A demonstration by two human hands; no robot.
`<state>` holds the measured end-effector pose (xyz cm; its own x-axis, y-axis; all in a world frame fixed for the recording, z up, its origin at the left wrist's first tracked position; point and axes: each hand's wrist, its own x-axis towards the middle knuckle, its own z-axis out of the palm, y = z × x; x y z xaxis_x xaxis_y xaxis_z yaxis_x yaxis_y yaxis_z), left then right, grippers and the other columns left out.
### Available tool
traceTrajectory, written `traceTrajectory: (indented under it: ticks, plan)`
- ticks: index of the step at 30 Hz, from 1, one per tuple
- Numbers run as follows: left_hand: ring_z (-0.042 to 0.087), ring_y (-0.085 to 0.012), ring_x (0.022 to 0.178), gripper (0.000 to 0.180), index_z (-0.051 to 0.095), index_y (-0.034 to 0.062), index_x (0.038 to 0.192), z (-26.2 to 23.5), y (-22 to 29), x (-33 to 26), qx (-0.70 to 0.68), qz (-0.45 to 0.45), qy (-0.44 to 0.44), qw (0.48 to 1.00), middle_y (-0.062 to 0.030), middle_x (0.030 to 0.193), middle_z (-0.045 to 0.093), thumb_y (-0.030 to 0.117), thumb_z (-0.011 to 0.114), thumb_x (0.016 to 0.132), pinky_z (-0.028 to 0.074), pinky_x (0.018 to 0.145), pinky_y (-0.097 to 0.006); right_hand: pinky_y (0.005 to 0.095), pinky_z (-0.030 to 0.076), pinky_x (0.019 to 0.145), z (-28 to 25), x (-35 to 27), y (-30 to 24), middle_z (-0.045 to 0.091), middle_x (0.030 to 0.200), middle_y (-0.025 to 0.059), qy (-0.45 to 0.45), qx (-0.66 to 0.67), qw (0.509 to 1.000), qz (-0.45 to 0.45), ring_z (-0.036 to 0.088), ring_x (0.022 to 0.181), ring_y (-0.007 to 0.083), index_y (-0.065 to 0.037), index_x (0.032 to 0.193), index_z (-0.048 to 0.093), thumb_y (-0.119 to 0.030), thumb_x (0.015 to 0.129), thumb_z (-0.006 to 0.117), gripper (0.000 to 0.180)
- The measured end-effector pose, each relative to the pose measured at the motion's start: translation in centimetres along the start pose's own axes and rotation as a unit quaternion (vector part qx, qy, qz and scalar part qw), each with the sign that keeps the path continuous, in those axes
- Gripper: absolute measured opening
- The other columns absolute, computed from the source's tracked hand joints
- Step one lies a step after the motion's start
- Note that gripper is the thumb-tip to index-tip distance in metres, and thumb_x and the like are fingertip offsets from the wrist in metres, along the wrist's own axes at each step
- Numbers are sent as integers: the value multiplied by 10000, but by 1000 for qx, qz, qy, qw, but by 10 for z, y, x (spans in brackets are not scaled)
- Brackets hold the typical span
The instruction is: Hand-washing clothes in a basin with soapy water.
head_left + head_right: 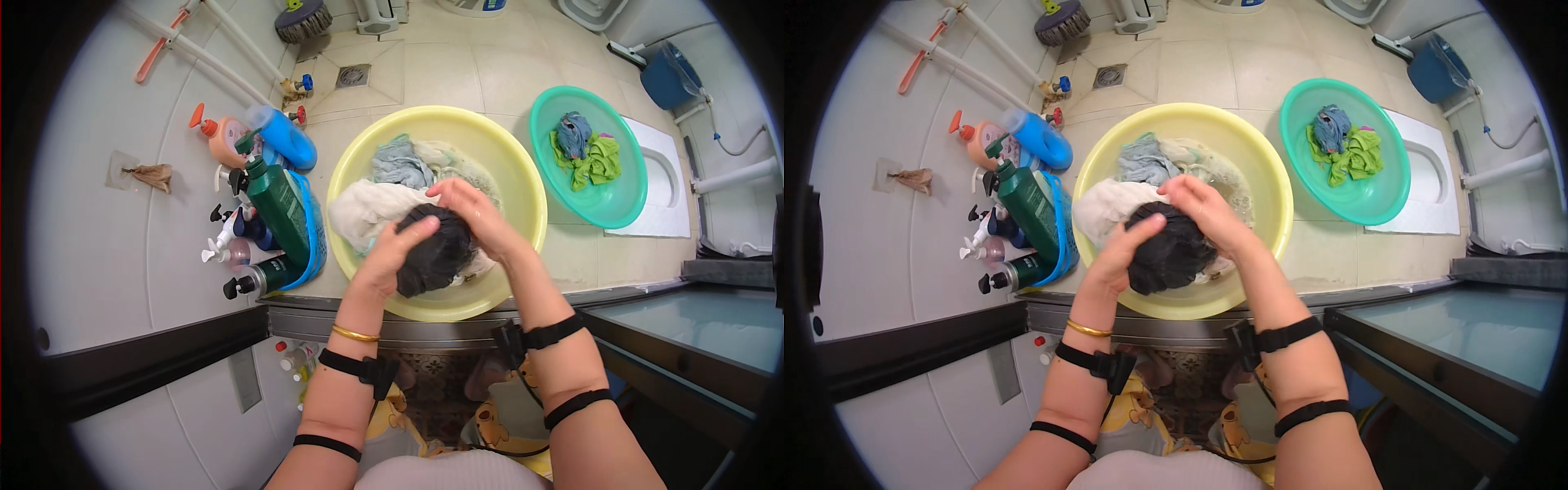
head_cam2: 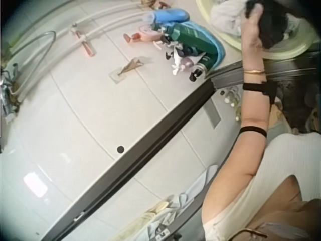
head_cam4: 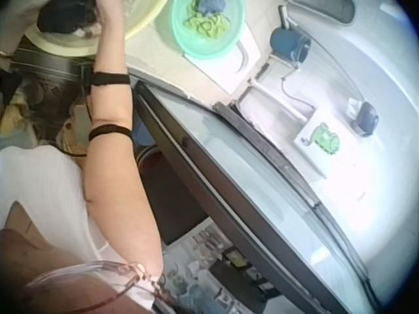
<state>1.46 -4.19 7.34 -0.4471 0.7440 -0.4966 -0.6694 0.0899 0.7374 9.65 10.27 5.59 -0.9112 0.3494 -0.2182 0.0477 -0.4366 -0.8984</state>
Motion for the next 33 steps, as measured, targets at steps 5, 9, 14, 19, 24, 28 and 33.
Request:
traceTrajectory:
  ticks: [5, 9, 14, 19, 24, 28, 33]
  plan:
    - [621, -282, 943, 335, 552, -51, 1068, -35, 7, 9, -245, 4, -7, 970, -174, 1036, 628, 176, 561, 821, 497, 871, -390, 289, 415, 865, -31, -12, 43, 588, 971, 76, -78, -376, 922, -44, 550, 951, 216, -30, 1056, 597, -168, 776, 643, 315]
    - [599, -289, 991, 348, 561, -45, 1089, -41, -1, 19, -292, 55, 46, 954, -172, 1084, 616, 181, 534, 826, 455, 930, -412, 283, 444, 808, -39, -6, 41, 588, 904, 52, 70, -194, 978, -26, 568, 860, 191, -54, 1075, 616, -34, 757, 514, 334]
    - [560, -240, 1037, 387, 519, 41, 1156, -46, -39, 43, -283, -23, 110, 953, -100, 1119, 583, 308, 555, 878, 440, 930, -384, 322, 424, 717, 48, -14, 27, 529, 807, 103, 118, -267, 933, -210, 521, 782, 238, -53, 827, 568, -68, 695, 560, 133]
    - [539, -189, 982, 385, 492, 112, 1150, 14, -57, 36, -329, -2, 28, 944, -64, 1058, 547, 426, 428, 938, 451, 852, -369, 408, 429, 682, 49, -11, 32, 479, 795, 178, 218, -390, 871, -205, 516, 773, 363, -19, 713, 536, -177, 761, 638, 195]
    - [531, -175, 773, 357, 517, 108, 935, 0, -65, 40, -315, -18, 107, 943, -28, 836, 537, 433, 370, 939, 450, 696, -334, 451, 444, 620, 81, -22, 43, 535, 809, 178, 188, -419, 871, -176, 549, 711, 385, -100, 758, 595, -274, 792, 583, 178]
    - [519, -134, 669, 275, 490, 137, 748, -2, -76, 43, -460, 53, -77, 883, -5, 729, 525, 351, 447, 916, 435, 625, -282, 334, 443, 551, 55, -7, 46, 603, 653, 106, 203, -381, 895, -113, 584, 590, 208, -31, 700, 616, -298, 846, 581, 307]
    - [572, -103, 740, 219, 577, 88, 898, 1, -37, 24, -68, -32, -51, 996, 2, 816, 588, 299, 616, 857, 470, 667, -241, 266, 427, 552, -7, 13, 20, 537, 517, 24, 212, -223, 951, 6, 512, 524, 105, -29, 582, 574, -366, 848, 618, 431]
